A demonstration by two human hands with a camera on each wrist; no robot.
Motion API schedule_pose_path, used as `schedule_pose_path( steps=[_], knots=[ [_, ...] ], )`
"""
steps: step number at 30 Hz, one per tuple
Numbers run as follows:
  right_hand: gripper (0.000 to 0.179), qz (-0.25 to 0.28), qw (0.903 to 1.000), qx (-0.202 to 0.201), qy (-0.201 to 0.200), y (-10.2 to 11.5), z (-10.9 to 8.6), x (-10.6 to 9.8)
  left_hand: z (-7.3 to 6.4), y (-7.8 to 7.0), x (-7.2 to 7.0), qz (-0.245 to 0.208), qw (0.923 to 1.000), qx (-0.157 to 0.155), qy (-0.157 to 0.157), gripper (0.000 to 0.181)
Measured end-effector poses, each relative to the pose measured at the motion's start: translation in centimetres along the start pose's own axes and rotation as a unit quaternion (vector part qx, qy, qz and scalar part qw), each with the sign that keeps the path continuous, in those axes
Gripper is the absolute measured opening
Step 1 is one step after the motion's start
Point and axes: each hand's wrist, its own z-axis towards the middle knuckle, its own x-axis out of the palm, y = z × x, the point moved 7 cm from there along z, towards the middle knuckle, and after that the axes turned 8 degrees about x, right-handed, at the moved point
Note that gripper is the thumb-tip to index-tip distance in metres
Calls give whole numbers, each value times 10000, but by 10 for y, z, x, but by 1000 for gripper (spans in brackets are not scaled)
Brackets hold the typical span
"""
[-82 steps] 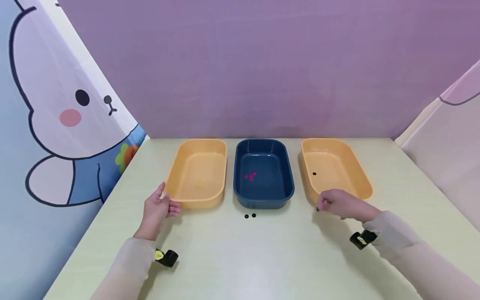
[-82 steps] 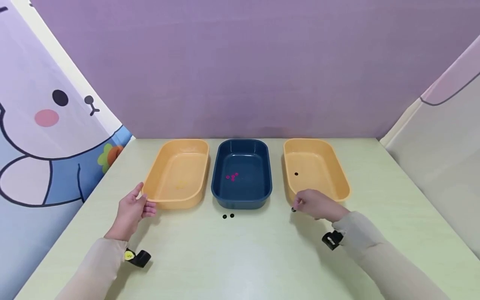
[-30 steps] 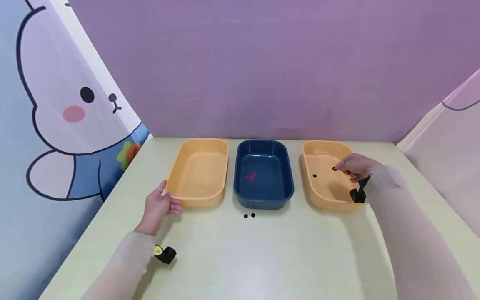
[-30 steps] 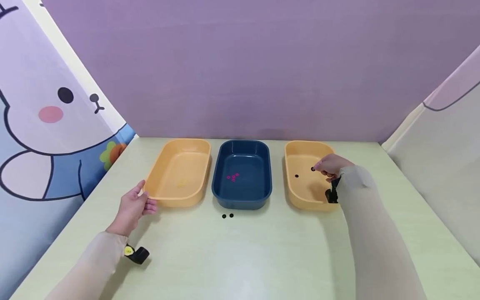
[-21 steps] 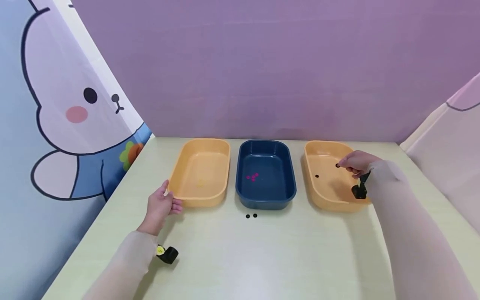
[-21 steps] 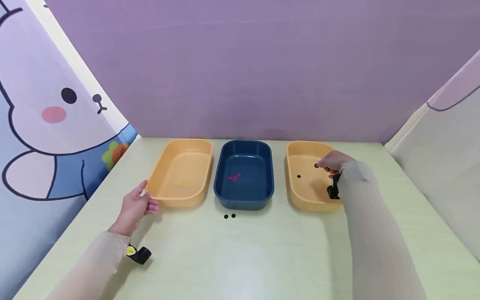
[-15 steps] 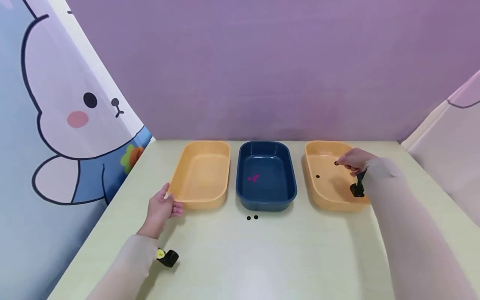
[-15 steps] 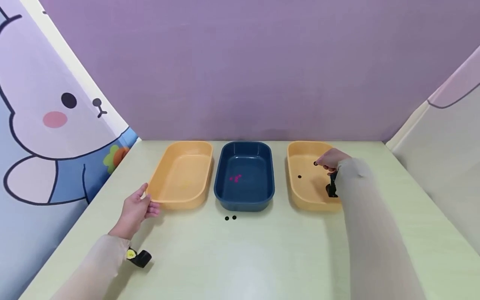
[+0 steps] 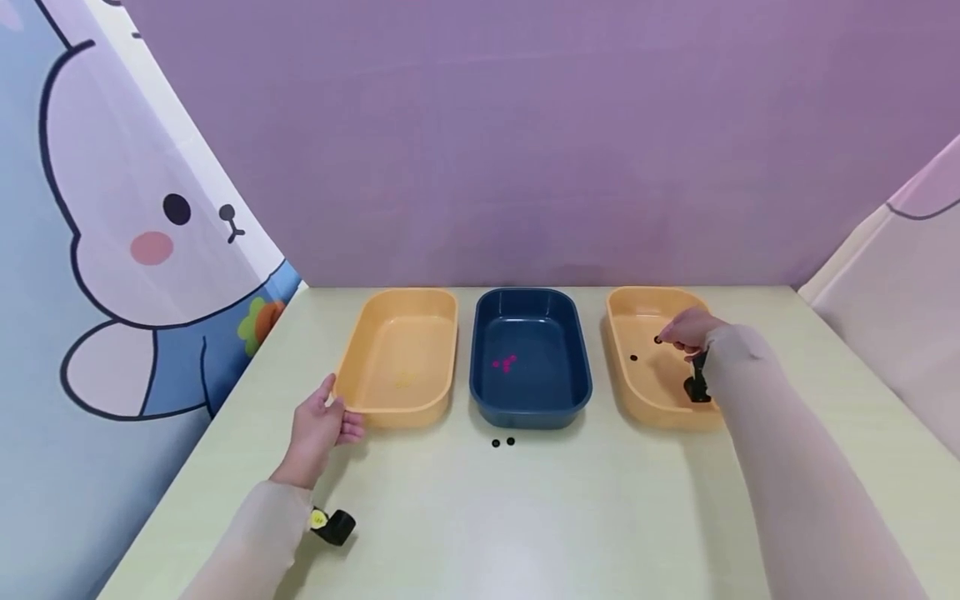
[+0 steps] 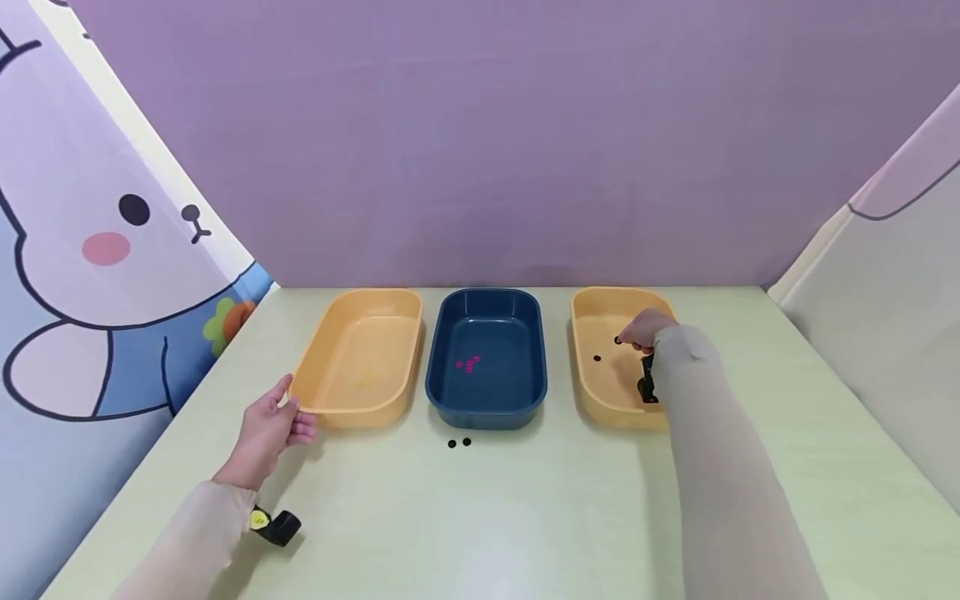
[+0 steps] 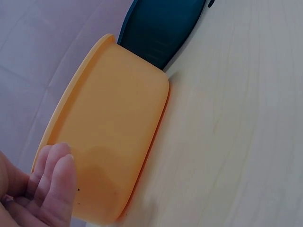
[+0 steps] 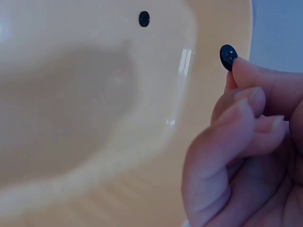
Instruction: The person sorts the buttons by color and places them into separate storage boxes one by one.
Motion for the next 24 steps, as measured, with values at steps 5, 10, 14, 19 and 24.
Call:
schedule_pose_path(
  steps=[5, 10, 14, 19, 24],
  knots=[
    [20, -72, 10000, -10, 13, -4, 8, 3, -1, -2, 1, -21, 10000, 6, -5, 57],
    [20, -166, 9998, -108, 67, -7, 10, 8, -1, -7, 2, 15, 10000, 56, -29, 56],
    [20, -241, 9996, -118, 45, -8, 10, 10, 0, -10, 2, 47, 9999, 109, -36, 56],
    [25, -340, 9993, -94, 122, -10, 13, 14, 1, -11, 2, 24, 9999, 153, -60, 55],
    [36, -414, 9988, -44, 275, -16, 20, 21, 2, -11, 1, 17, 9999, 160, -53, 55]
  ],
)
